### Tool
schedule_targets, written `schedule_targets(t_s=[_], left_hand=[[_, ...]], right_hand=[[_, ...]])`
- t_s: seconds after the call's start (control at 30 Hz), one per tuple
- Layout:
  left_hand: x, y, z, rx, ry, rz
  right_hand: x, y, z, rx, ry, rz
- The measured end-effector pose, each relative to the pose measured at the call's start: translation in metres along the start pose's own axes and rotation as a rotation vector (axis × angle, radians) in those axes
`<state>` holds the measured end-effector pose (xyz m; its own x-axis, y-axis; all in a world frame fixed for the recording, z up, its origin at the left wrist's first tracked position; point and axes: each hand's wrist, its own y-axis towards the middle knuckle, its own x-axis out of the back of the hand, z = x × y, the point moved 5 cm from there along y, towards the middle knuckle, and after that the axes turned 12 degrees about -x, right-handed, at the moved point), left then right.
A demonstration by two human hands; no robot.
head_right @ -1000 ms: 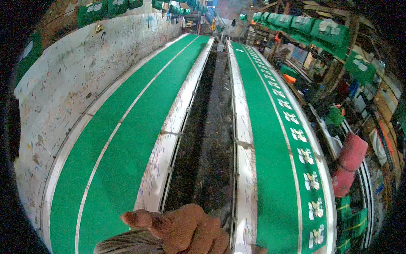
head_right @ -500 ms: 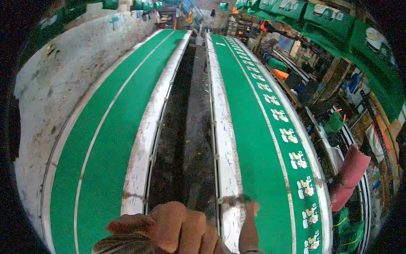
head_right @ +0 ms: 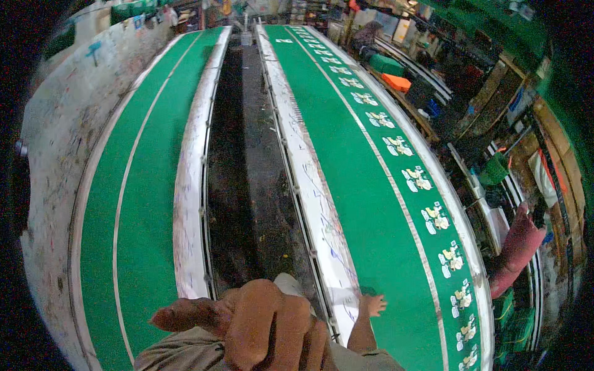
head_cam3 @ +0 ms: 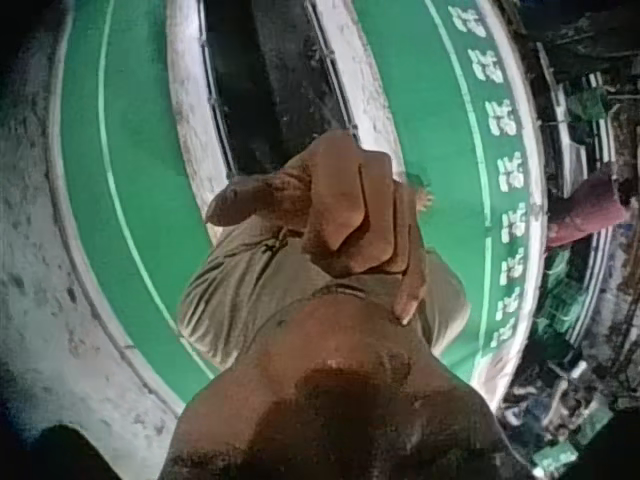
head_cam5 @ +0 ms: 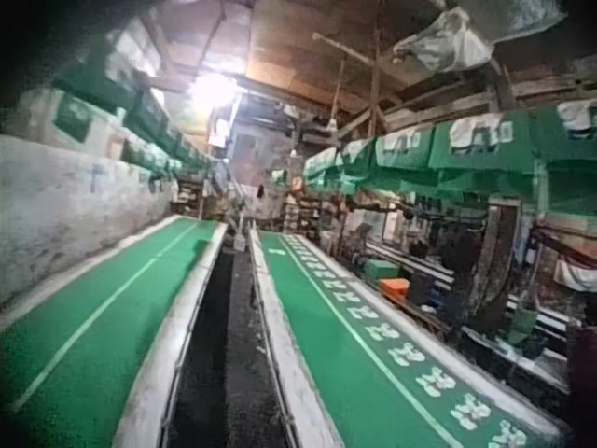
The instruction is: Applying ink to fabric through a stencil frame using a squeegee in a commercial print shop.
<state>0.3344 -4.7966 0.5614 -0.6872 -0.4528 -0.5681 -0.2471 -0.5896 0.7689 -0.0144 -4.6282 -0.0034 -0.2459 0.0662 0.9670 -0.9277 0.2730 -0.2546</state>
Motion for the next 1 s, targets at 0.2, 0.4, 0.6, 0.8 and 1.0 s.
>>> schedule_targets(t_s=[0.2,0.4,0.6,0.8,1.0], left_hand=[[0.106,0.106,-0.192,0.036,-0.038,0.065],[0.233,0.256,-0.294,0.062,-0.01,0.146],[0.326,0.394,-0.355,0.119,-0.139,0.226],[0.413,0.493,-0.549,0.004,0.033,0.291],[0.483,0.644,-0.739,-0.054,0.132,0.369]], right_hand=[[-0.03,0.013,0.052,-0.317,-0.055,-0.316],[-0.04,-0.035,0.397,-0.348,-0.055,-0.117],[-0.081,-0.085,0.75,0.136,0.193,-0.146],[-0.036,-0.359,1.059,0.703,0.266,0.13],[-0.105,-0.316,1.154,0.663,-0.4,0.033]])
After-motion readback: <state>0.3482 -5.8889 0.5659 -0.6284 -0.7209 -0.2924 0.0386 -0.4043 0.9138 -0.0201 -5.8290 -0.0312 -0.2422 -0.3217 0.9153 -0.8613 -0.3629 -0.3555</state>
